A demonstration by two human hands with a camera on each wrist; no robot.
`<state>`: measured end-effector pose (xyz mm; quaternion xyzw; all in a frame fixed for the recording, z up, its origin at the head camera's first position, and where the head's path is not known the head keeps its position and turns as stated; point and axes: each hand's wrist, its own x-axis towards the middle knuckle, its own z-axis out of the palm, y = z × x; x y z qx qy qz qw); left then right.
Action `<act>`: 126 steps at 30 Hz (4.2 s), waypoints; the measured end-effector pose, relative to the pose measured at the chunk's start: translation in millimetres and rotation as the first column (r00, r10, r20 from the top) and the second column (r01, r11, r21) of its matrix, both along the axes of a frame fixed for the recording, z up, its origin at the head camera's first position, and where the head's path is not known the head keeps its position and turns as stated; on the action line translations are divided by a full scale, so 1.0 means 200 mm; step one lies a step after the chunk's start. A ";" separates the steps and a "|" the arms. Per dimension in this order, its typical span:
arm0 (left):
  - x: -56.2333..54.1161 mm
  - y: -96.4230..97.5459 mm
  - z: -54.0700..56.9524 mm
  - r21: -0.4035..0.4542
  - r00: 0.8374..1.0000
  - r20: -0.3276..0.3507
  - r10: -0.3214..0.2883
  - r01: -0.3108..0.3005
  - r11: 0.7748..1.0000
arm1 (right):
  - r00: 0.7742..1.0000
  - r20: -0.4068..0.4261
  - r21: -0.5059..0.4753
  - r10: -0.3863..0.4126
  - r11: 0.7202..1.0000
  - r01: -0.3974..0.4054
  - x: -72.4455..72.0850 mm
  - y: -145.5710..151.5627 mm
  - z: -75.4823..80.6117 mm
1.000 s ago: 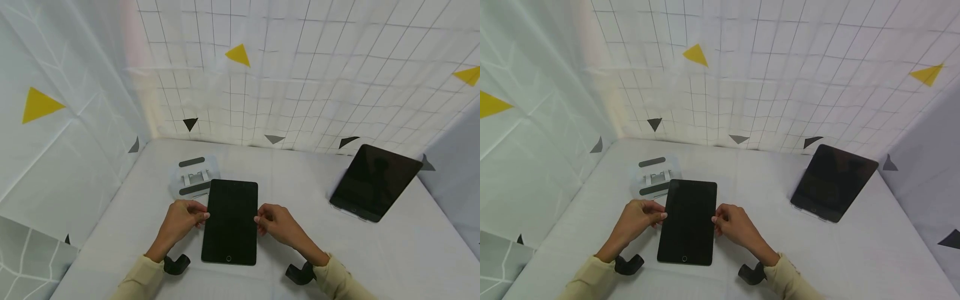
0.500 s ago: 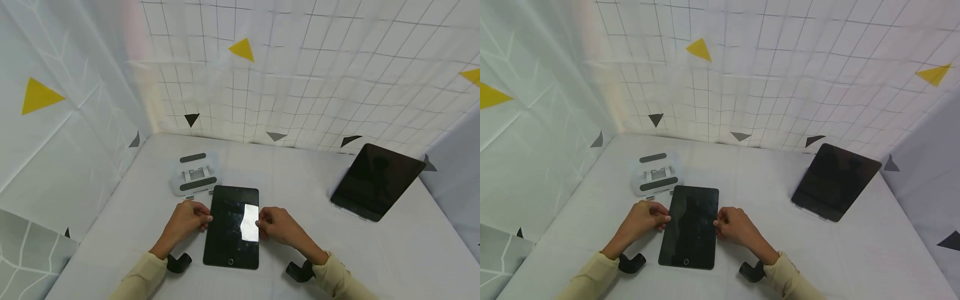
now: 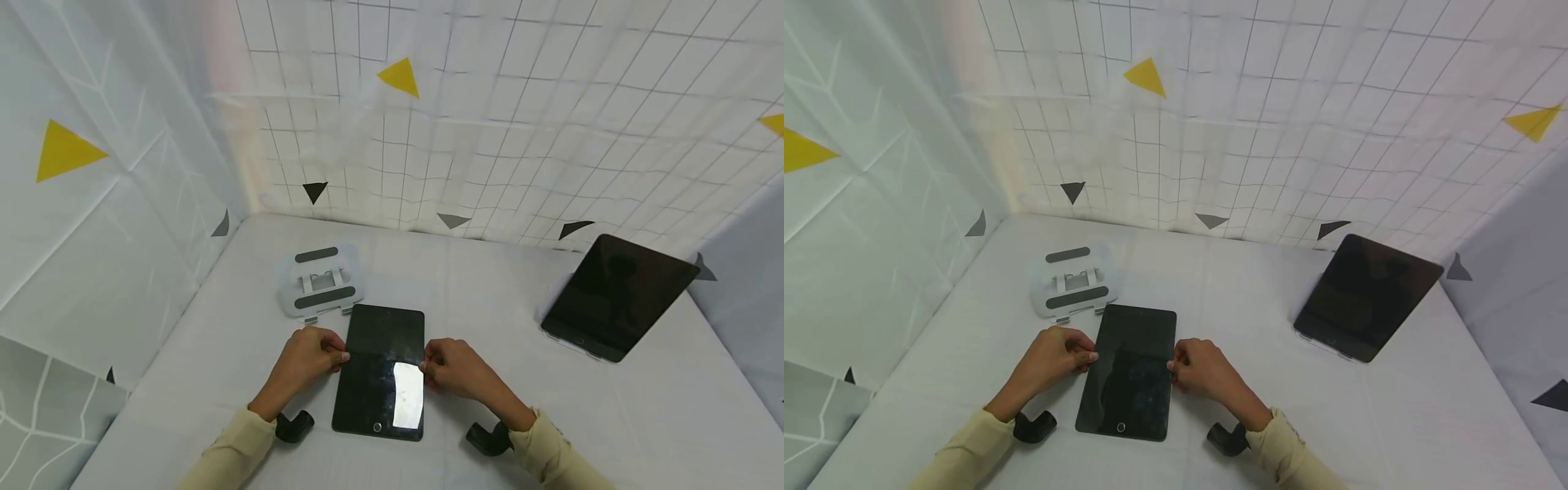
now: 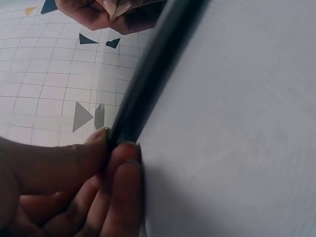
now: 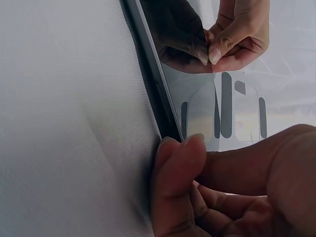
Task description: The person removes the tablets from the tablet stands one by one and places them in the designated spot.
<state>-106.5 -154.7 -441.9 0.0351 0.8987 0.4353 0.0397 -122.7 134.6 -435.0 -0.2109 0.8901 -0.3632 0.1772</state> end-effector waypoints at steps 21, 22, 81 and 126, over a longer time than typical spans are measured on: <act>0.02 0.00 0.03 0.006 0.996 0.094 0.004 -0.005 1.000 | 0.997 0.050 0.067 0.056 0.996 -0.059 -0.01 -0.01 0.02; 0.02 0.00 0.03 0.009 0.995 0.096 0.006 -0.007 1.000 | 0.997 0.048 0.066 0.057 0.996 -0.061 -0.01 -0.01 0.02; -0.39 1.00 0.39 -0.133 0.908 -0.152 -0.390 0.373 0.918 | 0.674 -0.421 0.070 -0.607 0.719 0.691 0.04 0.87 0.48; -0.44 1.59 0.13 -0.143 0.866 -0.287 -0.409 0.383 0.912 | 0.672 -0.364 0.036 -0.645 0.711 0.702 0.07 1.34 0.35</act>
